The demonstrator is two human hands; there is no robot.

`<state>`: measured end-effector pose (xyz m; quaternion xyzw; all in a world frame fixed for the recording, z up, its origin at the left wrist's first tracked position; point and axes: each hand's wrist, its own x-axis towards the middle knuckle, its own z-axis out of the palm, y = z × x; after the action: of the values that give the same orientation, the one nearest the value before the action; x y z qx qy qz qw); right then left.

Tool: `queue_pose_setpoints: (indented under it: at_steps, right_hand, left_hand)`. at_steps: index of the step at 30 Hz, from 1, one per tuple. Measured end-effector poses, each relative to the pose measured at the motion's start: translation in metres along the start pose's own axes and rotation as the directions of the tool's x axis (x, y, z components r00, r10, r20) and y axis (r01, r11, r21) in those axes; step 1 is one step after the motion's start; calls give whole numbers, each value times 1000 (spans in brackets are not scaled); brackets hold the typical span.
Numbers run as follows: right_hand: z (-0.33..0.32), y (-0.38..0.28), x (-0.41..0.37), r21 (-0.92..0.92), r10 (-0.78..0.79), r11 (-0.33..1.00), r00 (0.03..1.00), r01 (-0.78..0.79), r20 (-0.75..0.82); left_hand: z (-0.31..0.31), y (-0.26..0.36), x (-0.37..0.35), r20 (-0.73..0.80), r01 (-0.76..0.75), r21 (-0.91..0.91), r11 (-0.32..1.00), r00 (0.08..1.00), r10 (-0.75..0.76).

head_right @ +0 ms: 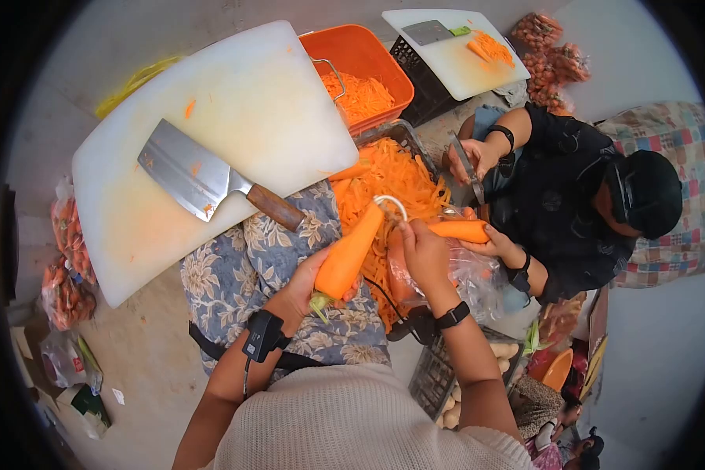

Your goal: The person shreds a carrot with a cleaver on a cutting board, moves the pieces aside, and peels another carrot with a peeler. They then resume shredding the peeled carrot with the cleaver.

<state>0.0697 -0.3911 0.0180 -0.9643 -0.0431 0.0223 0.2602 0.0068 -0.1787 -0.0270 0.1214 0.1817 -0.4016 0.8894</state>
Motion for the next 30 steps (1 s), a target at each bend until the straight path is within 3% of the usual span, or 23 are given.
queue_pose_setpoints:
  at_steps: [1,3,5,7,9,13,15,17,18,20,24,26,28,30]
  right_hand:
    - [1,16,7,-3,-6,1000,1000,6,-5]
    - [-2,28,21,77,213,975,976,-211,-31]
    - [-9,18,7,100,179,980,983,-174,-36]
    - [-18,-17,-16,204,-99,973,992,111,-72]
    - [-28,-42,-37,165,-244,962,956,217,163]
    - [-20,-45,-44,79,-400,916,886,393,233]
    - [-11,-31,-26,-38,-272,960,955,279,122]
    - [0,1,0,-135,-75,988,997,76,12]
    - [-3,11,7,-137,-78,987,997,78,6]
    - [-8,22,19,12,58,998,993,-57,-99]
    - [-29,-24,-11,163,144,977,990,-141,-9]
    - [-30,-38,-35,228,-247,951,955,207,164]
    - [-23,-37,-42,179,-312,944,930,279,196]
    - [-16,-30,-38,123,-378,925,908,360,183]
  left_hand:
    - [-2,-1,-1,6,-4,3,1000,1000,4]
    - [-5,-1,-1,83,-5,171,985,996,-10]
    - [-3,-3,3,-5,-21,122,992,1000,21]
    - [0,-6,4,-105,-24,75,997,994,32]
    - [6,-5,4,-89,-82,75,994,992,88]
    - [17,-5,4,-260,-81,11,997,962,81]
    - [7,-5,3,-112,-33,124,992,993,47]
    - [11,-8,1,-119,-56,195,979,990,81]
    - [13,-8,1,-121,-83,260,962,986,118]
    - [19,-4,-2,-103,-99,269,958,986,131]
    - [13,-6,3,-81,-119,188,975,987,136]
    - [15,-6,4,-49,-141,152,978,987,150]
    - [14,-6,4,-23,-168,120,978,985,172]
    - [8,-9,5,-44,-130,219,967,989,143]
